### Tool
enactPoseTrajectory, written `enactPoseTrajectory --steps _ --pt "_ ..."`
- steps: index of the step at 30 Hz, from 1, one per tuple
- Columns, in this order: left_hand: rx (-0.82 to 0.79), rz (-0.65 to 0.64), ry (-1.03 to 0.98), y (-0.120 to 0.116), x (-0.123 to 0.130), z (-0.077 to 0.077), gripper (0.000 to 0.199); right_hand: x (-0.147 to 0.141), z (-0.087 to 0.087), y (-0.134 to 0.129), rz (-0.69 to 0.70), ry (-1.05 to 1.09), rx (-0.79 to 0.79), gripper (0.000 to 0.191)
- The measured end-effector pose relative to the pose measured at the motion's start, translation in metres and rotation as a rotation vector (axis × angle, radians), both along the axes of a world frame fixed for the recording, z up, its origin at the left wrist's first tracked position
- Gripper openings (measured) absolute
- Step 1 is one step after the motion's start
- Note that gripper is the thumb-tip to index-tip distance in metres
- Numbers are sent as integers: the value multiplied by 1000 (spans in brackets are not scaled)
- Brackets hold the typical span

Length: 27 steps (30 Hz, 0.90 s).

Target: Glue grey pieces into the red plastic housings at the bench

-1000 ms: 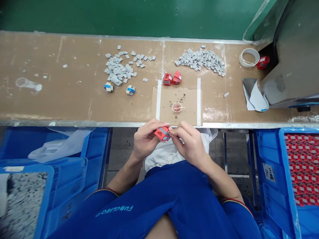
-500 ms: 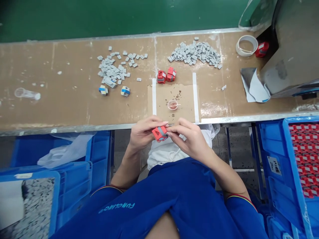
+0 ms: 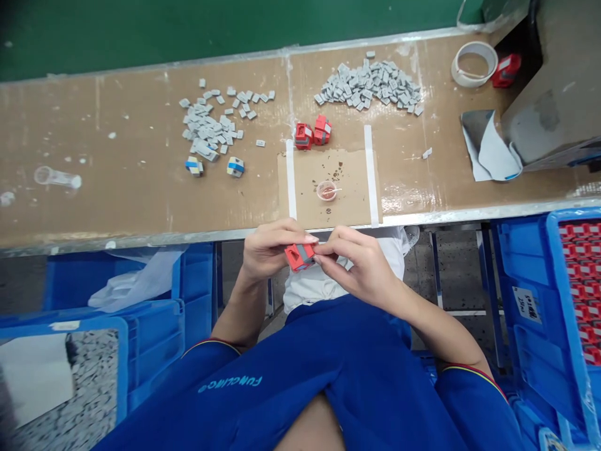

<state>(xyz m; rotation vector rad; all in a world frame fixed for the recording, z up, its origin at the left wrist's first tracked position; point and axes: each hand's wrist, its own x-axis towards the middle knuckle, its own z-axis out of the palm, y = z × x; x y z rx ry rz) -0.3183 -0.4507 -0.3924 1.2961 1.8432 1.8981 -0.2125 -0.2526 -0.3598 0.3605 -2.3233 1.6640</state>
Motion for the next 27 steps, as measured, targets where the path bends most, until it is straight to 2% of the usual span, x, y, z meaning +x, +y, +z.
enactPoseTrajectory --steps 7,12,20,27 --pt "19 13 -48 -1 3 -4 33 0 1 4 32 46 216 9" --pt "29 -14 -97 -2 2 -7 33 -5 -2 6 78 56 283 15" --pt "-14 -22 -245 -8 3 -25 29 -5 -6 0 78 5 238 10" --pt "63 -42 -239 -9 -2 -21 28 -7 1 -3 104 -13 167 8"
